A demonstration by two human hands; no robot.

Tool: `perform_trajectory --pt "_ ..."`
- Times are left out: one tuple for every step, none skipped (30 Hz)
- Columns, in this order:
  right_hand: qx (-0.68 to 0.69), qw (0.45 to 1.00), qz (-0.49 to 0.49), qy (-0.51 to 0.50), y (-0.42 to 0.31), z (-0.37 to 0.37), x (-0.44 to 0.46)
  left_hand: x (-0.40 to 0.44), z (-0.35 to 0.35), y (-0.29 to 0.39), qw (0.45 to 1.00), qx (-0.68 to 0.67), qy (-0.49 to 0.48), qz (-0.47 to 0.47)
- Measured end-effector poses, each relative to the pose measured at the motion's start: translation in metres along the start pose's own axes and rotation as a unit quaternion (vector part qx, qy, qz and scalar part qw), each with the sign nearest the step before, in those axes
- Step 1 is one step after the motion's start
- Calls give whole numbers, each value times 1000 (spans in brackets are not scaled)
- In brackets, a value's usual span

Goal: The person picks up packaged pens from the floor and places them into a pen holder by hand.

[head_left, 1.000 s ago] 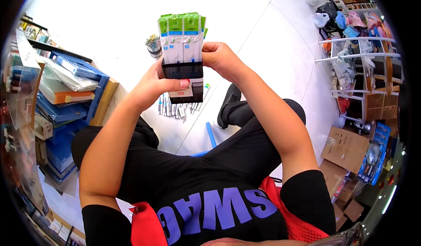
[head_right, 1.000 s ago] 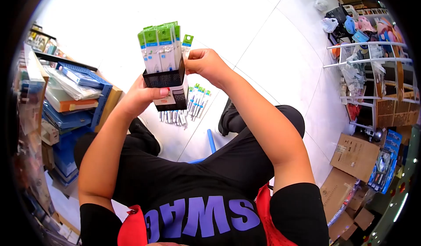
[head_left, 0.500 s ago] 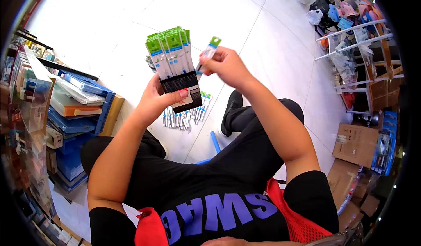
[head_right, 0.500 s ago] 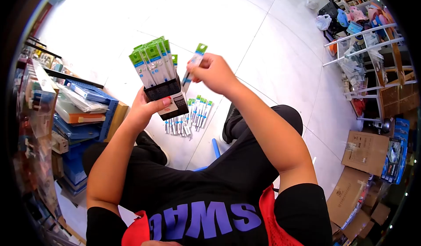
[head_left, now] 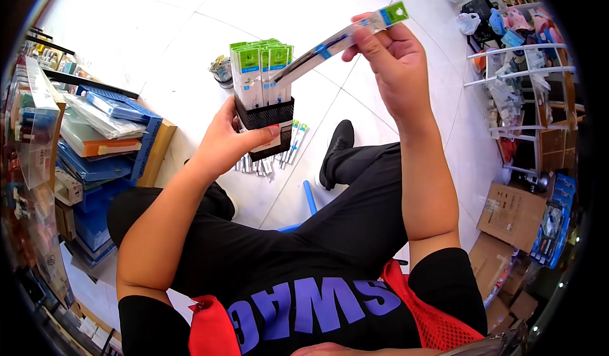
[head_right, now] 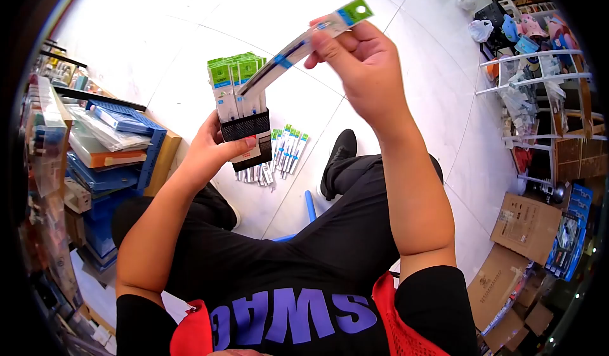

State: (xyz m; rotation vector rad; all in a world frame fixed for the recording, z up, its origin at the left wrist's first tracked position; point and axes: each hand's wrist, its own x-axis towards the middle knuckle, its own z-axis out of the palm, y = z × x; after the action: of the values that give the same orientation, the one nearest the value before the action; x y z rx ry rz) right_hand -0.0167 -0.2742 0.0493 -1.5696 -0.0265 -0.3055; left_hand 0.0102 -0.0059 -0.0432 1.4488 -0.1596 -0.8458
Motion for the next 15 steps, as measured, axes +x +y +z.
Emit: perform_trajectory --pt "4 1000 7 -18 0 4 -2 -1 2 3 1000 4 -4 -7" --pt "7 1000 17 -25 0 9 -3 -2 4 4 1000 8 -8 -14" --pt "10 999 25 -33 1 13 -4 -2 5 2 1000 8 -11 -13" --pt "-24 999 23 -37 1 16 -6 -2 5 0 1000 8 -14 -12" --pt "-58 997 20 -42 1 19 -8 -2 6 -2 1000 8 -16 -11" --pt "-92 994 17 -47 2 21 -10 -3 7 -1 1000 7 -23 -16" --pt "-110 993 1 -52 4 21 -10 -5 8 1 999 7 -30 -22" --pt "-127 990 -15 -57 8 21 -11 -6 8 4 999 6 -37 -27" --pt "-144 987 -31 -62 10 22 -12 -8 9 6 999 5 -43 -32" --pt "-154 985 -36 -65 9 26 -13 -9 9 8 998 5 -48 -37" --pt "-164 983 -24 -74 6 27 -14 -10 9 9 998 5 -53 -41" --pt "-174 981 -11 -83 4 27 -15 -10 9 7 998 10 -54 -38" --pt "-183 979 1 -92 3 28 -16 -10 8 5 998 15 -55 -34" --pt "-215 971 -33 -99 2 28 -15 -9 8 3 998 19 -57 -30" --pt "-246 961 -66 -105 2 29 -15 -9 8 1 998 20 -60 -29"
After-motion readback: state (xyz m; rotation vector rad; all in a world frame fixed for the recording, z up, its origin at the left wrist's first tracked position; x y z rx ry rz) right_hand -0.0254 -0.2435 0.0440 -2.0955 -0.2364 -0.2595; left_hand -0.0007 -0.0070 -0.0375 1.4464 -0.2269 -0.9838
